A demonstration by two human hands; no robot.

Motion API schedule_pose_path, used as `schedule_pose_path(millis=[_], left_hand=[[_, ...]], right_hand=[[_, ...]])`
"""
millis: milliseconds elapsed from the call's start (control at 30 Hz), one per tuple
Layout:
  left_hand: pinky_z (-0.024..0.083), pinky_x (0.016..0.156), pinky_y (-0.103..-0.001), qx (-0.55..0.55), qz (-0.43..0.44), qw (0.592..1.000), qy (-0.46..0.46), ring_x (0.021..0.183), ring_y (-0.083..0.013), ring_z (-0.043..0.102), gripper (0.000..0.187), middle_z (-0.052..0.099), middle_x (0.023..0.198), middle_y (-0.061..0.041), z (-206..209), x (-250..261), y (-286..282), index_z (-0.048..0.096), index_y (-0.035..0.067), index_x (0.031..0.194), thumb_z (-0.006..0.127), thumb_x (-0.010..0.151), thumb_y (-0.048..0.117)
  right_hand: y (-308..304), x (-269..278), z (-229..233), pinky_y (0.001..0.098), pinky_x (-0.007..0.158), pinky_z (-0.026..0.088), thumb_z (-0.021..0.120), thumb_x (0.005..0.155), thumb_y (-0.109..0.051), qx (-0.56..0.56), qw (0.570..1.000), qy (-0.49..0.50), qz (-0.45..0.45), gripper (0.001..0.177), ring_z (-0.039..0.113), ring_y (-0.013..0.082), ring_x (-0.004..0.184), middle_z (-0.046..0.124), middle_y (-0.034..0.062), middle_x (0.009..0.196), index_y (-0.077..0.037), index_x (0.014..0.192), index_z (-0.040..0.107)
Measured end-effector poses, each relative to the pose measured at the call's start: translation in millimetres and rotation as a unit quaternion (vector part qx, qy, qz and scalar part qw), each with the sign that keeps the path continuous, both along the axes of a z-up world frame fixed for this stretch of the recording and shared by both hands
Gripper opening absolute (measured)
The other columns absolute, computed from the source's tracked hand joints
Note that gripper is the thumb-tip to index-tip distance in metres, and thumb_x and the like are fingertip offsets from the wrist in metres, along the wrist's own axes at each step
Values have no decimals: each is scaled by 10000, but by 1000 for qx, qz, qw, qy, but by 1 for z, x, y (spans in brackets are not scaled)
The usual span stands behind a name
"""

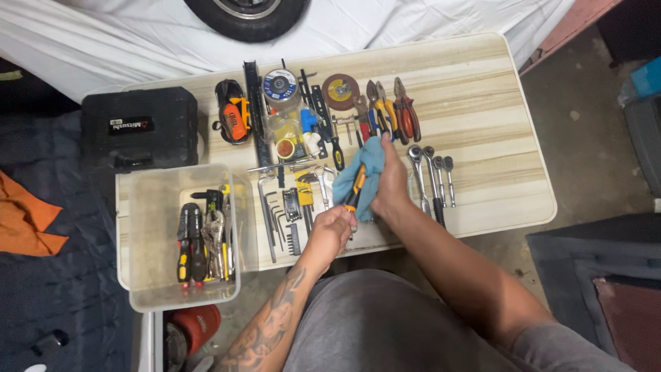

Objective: The person wipes various hand tools with a blue cloth, including pliers, wrenches, and screwdrivers, before placing them into a plastic storage bin.

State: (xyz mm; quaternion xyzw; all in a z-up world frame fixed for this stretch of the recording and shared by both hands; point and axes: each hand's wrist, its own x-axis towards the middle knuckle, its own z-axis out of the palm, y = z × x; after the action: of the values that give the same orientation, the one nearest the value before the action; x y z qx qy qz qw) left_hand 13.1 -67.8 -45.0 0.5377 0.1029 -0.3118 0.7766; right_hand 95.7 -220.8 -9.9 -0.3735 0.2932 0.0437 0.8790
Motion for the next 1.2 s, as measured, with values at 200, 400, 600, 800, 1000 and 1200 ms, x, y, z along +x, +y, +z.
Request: schedule_pose_path(millis=[200,400,600,800,1000,1200], left_hand=[[247,361,-272,20,55,998,6,397,-91,308,219,446,559,12,-2,4,-21,610,31,971,407,996,107],[404,518,-301,219,24,965,-142,542,-132,486,299,543,606,-37,-16,8,-11,633,-8,838,503,1043,166],[428,539,-296,354,1,919,-175,544,-140,515,261,574,607,-29,9,1,13,682,34,853,548,1021,181],[485,572,-341,290,56,935,-197,571,-164,569,207,699,700,-68,23,-1,-6,732,70,1081,583,969,160],[525,652,-408,368,34,889,-270,684,-318,691,190,700,770,-206,26,-10,-4,713,36,1012,592,988,180],[509,646,-448,417,-33,883,-211,663,-389,671,222,666,721,-237,40,-8,3,729,58,1022,591,996,230]], right_hand=[[16,-38,-20,350,735,538,556,1003,-440,-209,968,-80,114,461,644,158,868,665,53,1008,-65,1271,559],[-4,-19,-48,337,780,552,551,1045,-423,-509,840,-147,116,455,691,191,858,710,107,950,-4,1201,632],[-33,1,-33,341,743,540,537,1069,-419,-395,909,-105,82,454,660,210,810,682,98,909,19,1118,641],[4,-35,3,406,849,517,676,911,-368,-687,573,-443,61,292,605,278,1098,650,100,1130,-106,1031,635],[-2,-16,-21,457,852,530,710,954,-322,-708,543,-406,196,259,664,328,970,715,120,942,-69,901,727],[-3,-3,-46,410,700,515,631,1017,-366,-626,722,-231,183,353,677,312,751,705,184,805,-33,1031,746]])
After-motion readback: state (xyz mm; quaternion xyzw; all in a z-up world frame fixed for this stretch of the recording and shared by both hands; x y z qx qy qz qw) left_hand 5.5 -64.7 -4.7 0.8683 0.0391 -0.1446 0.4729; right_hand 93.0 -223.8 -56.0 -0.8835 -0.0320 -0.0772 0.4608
